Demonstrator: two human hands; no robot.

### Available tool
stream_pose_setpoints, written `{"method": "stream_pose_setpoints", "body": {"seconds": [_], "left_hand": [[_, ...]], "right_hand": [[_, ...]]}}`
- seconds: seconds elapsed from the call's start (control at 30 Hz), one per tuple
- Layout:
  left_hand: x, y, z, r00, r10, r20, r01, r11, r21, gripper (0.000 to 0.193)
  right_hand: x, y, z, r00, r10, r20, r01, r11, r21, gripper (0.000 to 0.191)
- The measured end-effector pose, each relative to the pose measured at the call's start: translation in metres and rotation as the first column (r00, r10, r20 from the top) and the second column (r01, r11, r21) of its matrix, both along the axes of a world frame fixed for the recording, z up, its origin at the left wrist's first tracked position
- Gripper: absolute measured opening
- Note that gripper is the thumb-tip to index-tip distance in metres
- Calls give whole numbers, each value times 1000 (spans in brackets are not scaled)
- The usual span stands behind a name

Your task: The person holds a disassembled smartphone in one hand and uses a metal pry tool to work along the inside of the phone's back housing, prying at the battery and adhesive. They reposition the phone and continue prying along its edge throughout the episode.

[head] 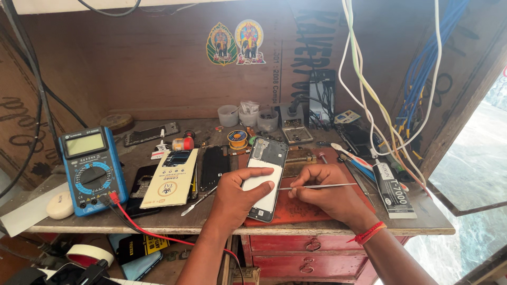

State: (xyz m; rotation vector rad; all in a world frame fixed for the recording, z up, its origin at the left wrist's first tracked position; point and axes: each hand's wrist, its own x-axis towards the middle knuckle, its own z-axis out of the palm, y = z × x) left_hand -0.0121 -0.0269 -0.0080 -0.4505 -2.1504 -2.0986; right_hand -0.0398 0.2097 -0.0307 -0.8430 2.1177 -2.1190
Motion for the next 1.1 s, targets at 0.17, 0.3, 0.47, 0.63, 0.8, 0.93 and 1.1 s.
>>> {"method": "stream_pose_setpoints", "body": {"seconds": [0.17, 0.3, 0.47, 0.63, 0.8, 0.93, 1.1], "left_hand": [[-1, 4, -1, 1000, 11, -3, -11, 1000, -16, 30], [-1, 9, -2, 1000, 7, 16, -7, 1000, -6, 30], [-2, 11, -5, 1000, 8, 21, -8, 1000, 4, 30], [-3, 15, -6, 1000, 17, -22, -18, 1000, -26, 30], [-4, 21, -7, 1000, 22, 1, -22, 999, -27, 30], [-5, 23, -8, 1000, 13, -17, -13, 1000, -20, 30], [-5, 23, -8, 1000, 7, -5, -7, 1000, -6, 30]], "right_hand": [[-1, 4, -3, 1000, -6, 17, 5, 1000, 17, 5], [-2, 8, -5, 1000, -22, 6, 22, 1000, 3, 7], [-3, 10, -8, 1000, -5, 13, 5, 1000, 16, 6], [-5, 14, -9, 1000, -23, 11, 23, 1000, -12, 7], [-5, 20, -9, 1000, -19, -19, 19, 1000, 20, 6], [-5, 21, -8, 999, -29, -17, 29, 1000, -1, 6], [-4, 20, -8, 1000, -21, 4, 21, 999, 33, 4]]}}
